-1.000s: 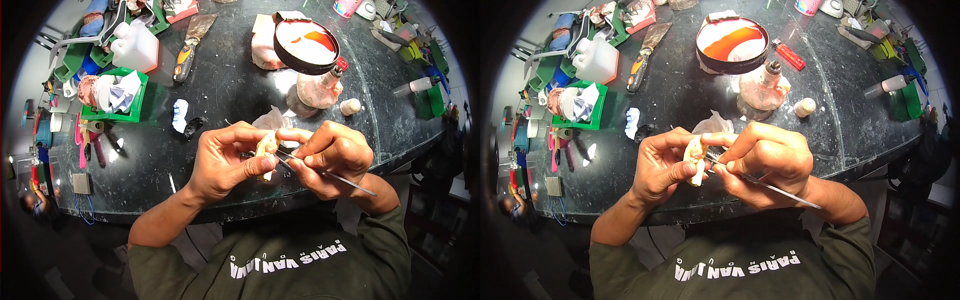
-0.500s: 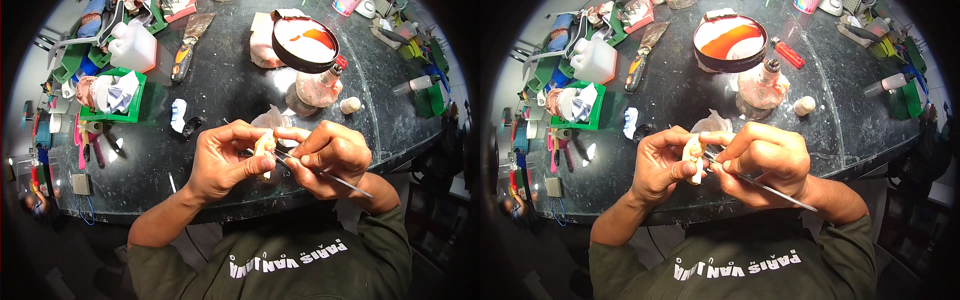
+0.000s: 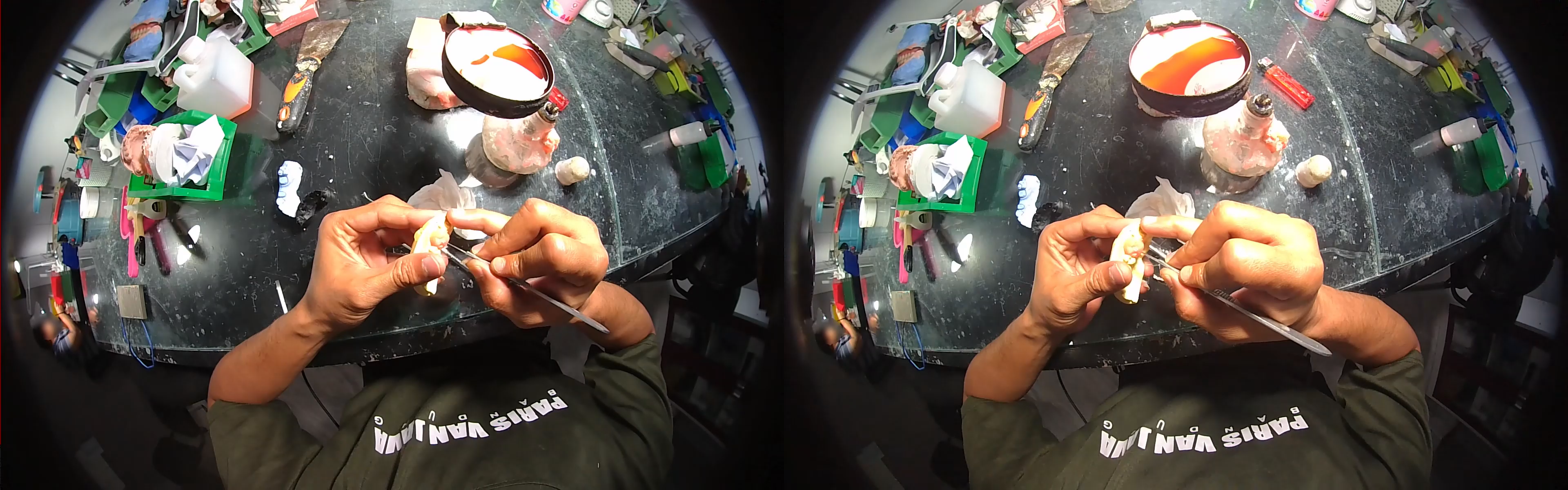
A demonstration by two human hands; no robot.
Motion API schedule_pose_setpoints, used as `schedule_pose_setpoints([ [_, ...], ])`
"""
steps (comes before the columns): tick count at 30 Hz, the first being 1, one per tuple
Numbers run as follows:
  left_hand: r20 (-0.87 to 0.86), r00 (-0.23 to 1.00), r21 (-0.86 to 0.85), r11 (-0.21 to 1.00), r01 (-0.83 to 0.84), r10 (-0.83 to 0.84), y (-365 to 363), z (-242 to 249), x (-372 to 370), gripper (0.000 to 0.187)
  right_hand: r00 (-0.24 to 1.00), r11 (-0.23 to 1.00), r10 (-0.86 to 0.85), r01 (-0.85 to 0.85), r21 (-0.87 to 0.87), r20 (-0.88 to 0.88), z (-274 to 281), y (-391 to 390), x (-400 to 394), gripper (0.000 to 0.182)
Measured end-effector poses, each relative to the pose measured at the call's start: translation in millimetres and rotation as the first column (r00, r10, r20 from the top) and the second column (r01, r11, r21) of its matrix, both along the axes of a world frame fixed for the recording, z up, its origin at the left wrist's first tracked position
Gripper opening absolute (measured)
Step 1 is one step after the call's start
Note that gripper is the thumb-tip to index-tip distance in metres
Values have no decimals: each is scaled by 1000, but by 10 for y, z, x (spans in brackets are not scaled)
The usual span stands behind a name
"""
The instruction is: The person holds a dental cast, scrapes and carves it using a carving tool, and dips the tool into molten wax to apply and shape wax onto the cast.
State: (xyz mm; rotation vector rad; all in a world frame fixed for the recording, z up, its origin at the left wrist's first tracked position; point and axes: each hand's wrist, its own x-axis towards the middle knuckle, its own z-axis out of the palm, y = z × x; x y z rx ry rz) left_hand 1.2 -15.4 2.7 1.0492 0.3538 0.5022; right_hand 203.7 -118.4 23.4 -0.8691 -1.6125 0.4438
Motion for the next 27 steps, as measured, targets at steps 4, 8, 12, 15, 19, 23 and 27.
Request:
schedule_pose_setpoints([
  [4, 6, 1000, 5, 1000, 2, -2, 14, -16, -6, 36, 999, 1000, -31, 31, -6, -35, 6, -3, -22, 17],
  [8, 32, 999, -90, 995, 45, -42, 35, 29, -15, 28, 1000, 1000, 9, -9, 16, 11, -16, 9, 30, 19],
  [12, 59, 995, -182, 979, 91, -81, 62, 31, -22, 27, 1000, 1000, 12, -12, 8, -11, -10, 12, 30, 19],
  [15, 50, 994, -265, 958, 107, -97, 73, 61, -32, 28, 1000, 1000, 14, -14, -8, -13, 14, 4, 29, 19],
  [19, 29, 989, -361, 922, 143, -142, 108, 64, -60, 29, 1000, 999, 25, -25, -31, -18, 54, -4, 36, 17],
  [23, 2, 979, -388, 902, 188, -204, 168, 52, -87, 30, 998, 998, 23, -26, -54, -56, 56, -16, 20, 15],
  [27, 0, 969, -397, 889, 228, -248, 214, 63, -97, 30, 997, 998, 41, -44, -50, -59, 43, -17, 19, 15],
])
